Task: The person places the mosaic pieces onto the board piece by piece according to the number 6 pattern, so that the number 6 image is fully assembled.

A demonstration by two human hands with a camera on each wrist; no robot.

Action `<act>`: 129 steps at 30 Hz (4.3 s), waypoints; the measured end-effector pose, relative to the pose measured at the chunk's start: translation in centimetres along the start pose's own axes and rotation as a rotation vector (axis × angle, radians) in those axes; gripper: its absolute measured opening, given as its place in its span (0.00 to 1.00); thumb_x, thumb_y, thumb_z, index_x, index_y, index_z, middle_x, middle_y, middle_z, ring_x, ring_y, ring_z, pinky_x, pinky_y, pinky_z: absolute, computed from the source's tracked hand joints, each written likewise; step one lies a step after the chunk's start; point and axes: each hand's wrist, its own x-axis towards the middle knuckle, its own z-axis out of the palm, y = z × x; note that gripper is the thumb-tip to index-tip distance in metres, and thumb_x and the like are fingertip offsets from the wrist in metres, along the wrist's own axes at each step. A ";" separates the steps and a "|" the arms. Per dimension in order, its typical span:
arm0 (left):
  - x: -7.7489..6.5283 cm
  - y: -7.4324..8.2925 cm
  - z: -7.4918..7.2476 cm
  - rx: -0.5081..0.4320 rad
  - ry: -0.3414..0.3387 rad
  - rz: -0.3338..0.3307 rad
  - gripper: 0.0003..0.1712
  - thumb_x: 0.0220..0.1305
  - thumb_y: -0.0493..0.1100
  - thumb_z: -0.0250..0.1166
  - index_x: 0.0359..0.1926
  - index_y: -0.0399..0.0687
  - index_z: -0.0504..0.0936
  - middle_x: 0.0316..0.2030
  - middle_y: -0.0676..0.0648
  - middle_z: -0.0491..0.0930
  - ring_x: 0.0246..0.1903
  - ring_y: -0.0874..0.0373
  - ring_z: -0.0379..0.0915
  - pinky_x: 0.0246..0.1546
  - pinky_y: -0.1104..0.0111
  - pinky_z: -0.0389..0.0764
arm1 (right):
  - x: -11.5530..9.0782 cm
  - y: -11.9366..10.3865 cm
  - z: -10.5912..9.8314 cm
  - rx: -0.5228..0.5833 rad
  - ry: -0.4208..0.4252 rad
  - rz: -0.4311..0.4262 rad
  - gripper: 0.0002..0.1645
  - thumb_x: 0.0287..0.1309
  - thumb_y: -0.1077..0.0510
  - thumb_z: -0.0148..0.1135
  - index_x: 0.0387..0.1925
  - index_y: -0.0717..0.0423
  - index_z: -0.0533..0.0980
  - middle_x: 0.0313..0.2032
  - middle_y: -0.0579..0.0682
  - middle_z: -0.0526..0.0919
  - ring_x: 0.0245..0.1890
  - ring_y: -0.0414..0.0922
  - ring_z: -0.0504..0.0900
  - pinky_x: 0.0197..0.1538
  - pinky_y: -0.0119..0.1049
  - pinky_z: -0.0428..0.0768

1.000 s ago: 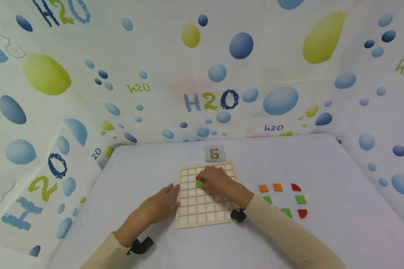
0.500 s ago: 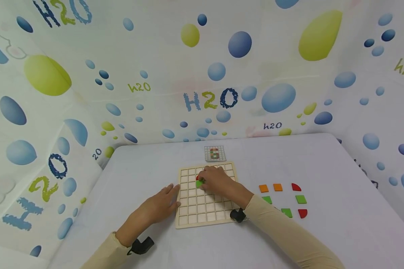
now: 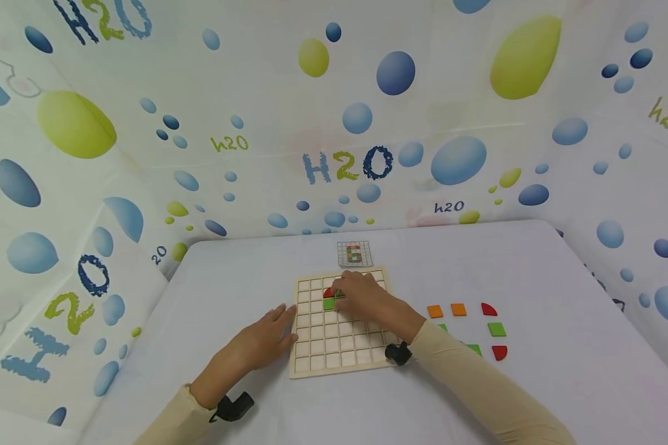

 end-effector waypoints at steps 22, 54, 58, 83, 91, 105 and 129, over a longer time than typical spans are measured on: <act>-0.1 0.7 -0.4 -0.009 0.010 -0.006 0.37 0.79 0.50 0.60 0.79 0.36 0.63 0.77 0.29 0.62 0.75 0.30 0.61 0.71 0.40 0.70 | -3.6 4.4 -5.4 0.032 0.028 0.042 0.20 0.68 0.55 0.72 0.58 0.58 0.82 0.47 0.52 0.83 0.51 0.51 0.82 0.56 0.51 0.82; -0.3 0.7 -0.6 0.006 0.005 0.011 0.36 0.80 0.50 0.59 0.79 0.35 0.63 0.76 0.28 0.63 0.75 0.30 0.62 0.71 0.41 0.71 | -10.5 10.2 -8.4 0.069 0.141 0.183 0.21 0.66 0.58 0.73 0.56 0.63 0.81 0.47 0.58 0.83 0.48 0.54 0.82 0.56 0.55 0.84; -0.2 0.7 -0.6 0.004 0.005 0.006 0.36 0.80 0.49 0.59 0.79 0.35 0.63 0.76 0.28 0.63 0.75 0.30 0.61 0.71 0.41 0.70 | -11.1 10.5 -8.4 0.079 0.127 0.228 0.21 0.66 0.57 0.73 0.57 0.61 0.81 0.47 0.57 0.83 0.49 0.53 0.81 0.56 0.55 0.85; -0.2 0.6 -0.5 -0.010 -0.002 -0.008 0.36 0.80 0.49 0.59 0.80 0.36 0.62 0.77 0.29 0.62 0.76 0.30 0.61 0.71 0.40 0.70 | -13.9 11.3 -6.9 0.127 0.031 0.316 0.20 0.66 0.57 0.73 0.57 0.58 0.81 0.43 0.49 0.82 0.45 0.48 0.78 0.51 0.47 0.86; -0.3 0.7 -0.6 -0.006 0.007 -0.005 0.36 0.80 0.49 0.59 0.79 0.36 0.63 0.77 0.29 0.62 0.75 0.30 0.61 0.71 0.40 0.71 | -14.0 10.6 -6.6 0.122 0.007 0.311 0.19 0.65 0.59 0.72 0.55 0.59 0.81 0.43 0.48 0.82 0.45 0.47 0.79 0.52 0.47 0.87; -0.2 0.6 -0.4 -0.012 0.005 -0.009 0.36 0.80 0.49 0.59 0.80 0.37 0.62 0.77 0.29 0.61 0.76 0.30 0.60 0.71 0.40 0.70 | -13.8 10.0 -6.1 0.063 -0.042 0.331 0.18 0.62 0.62 0.75 0.52 0.59 0.82 0.40 0.50 0.81 0.42 0.47 0.78 0.51 0.46 0.88; -0.2 0.2 -0.2 -0.035 0.011 0.000 0.36 0.80 0.49 0.59 0.80 0.37 0.63 0.77 0.29 0.61 0.76 0.30 0.59 0.72 0.40 0.69 | -13.6 10.1 -5.7 0.044 -0.010 0.265 0.12 0.63 0.65 0.72 0.48 0.59 0.82 0.39 0.47 0.80 0.41 0.45 0.79 0.49 0.46 0.88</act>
